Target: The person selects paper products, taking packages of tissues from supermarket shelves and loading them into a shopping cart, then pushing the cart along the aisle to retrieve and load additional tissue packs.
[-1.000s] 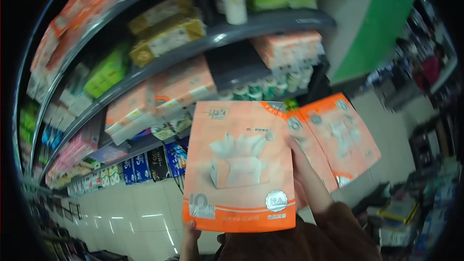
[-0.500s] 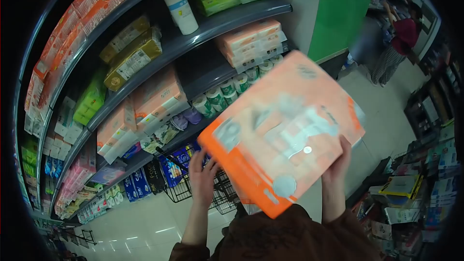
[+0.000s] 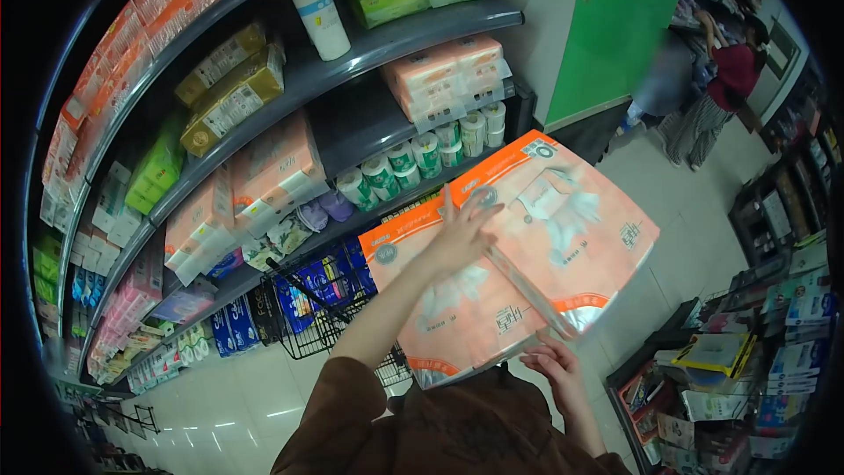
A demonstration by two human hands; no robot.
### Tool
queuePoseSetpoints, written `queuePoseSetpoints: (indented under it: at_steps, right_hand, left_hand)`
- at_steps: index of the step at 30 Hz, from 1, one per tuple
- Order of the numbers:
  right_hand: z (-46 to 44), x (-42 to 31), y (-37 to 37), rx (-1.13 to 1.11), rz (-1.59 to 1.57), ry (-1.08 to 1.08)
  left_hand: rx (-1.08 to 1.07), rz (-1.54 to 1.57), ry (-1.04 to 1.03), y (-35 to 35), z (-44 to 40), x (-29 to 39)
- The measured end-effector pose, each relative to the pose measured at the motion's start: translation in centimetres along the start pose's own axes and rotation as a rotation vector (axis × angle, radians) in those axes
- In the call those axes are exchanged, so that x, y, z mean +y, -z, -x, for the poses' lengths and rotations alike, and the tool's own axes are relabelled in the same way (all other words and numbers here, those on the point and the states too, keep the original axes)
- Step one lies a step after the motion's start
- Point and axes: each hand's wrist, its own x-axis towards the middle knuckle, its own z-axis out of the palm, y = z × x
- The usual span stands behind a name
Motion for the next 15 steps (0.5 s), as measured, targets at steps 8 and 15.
queuePoseSetpoints:
  at_steps: [8,15]
  right_hand:
    - [-2.3,-1.6,5.9,0.588,-0.025,0.293]
    - [-9.7,-8.1,7.1,0.539,0.087,0.433]
  left_hand:
    - [0.102,0.241,0.254,-5.1,-6.1,-6.7]
    - [0.225,0.308,0.368,-7.2,-4.5,2.9]
